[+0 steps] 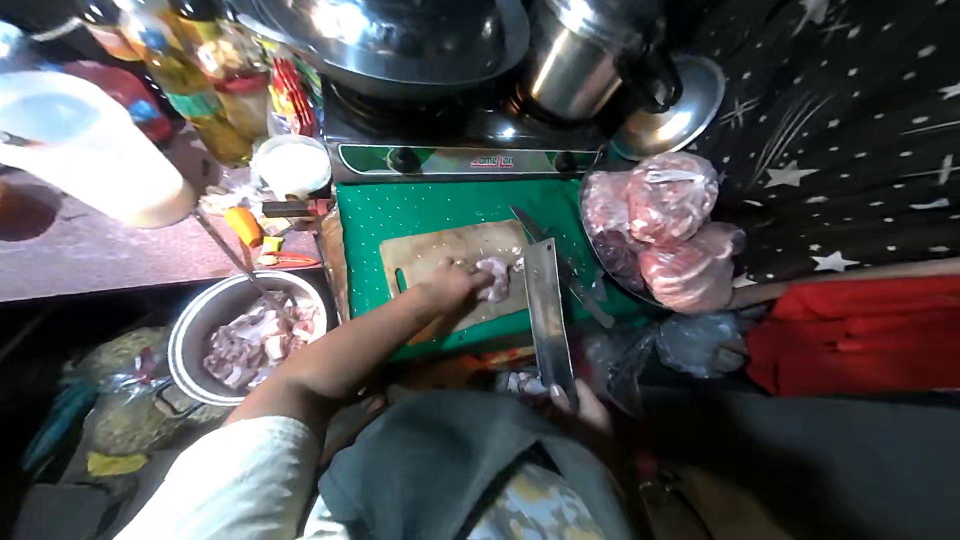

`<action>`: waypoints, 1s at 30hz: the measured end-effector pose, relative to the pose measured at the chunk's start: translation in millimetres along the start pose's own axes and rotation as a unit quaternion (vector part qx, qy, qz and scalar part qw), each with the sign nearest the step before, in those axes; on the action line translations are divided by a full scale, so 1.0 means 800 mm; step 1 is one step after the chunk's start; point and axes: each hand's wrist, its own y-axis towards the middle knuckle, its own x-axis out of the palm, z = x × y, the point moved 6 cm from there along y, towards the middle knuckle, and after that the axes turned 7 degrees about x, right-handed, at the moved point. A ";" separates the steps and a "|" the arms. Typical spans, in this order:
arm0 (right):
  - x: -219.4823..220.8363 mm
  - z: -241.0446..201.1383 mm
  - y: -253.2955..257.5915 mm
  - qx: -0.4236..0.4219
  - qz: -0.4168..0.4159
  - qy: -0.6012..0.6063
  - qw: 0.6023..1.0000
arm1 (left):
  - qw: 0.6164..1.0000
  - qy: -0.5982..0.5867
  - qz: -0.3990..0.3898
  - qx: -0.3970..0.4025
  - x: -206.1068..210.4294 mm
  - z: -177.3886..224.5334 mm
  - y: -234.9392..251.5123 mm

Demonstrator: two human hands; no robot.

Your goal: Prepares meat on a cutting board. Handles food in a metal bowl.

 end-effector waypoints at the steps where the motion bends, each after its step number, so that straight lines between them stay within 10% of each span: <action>1: 0.011 0.002 0.009 -0.014 0.015 0.016 1.000 | 1.000 0.010 -0.003 0.002 0.013 -0.007 -0.007; 17: 0.064 -0.041 0.047 -0.160 0.069 0.028 0.984 | 0.985 -0.042 0.165 0.018 0.003 -0.061 -0.048; 24: -0.028 -0.147 -0.045 -0.449 0.295 0.292 0.791 | 0.986 -0.034 0.166 0.007 0.008 -0.064 -0.051; 28: 0.067 -0.082 0.023 -0.198 0.172 -0.029 0.965 | 0.983 -0.038 0.181 0.023 0.005 -0.064 -0.053; 30: 0.108 -0.044 0.063 -0.043 0.004 -0.200 0.979 | 0.984 -0.051 0.169 0.024 0.003 -0.061 -0.057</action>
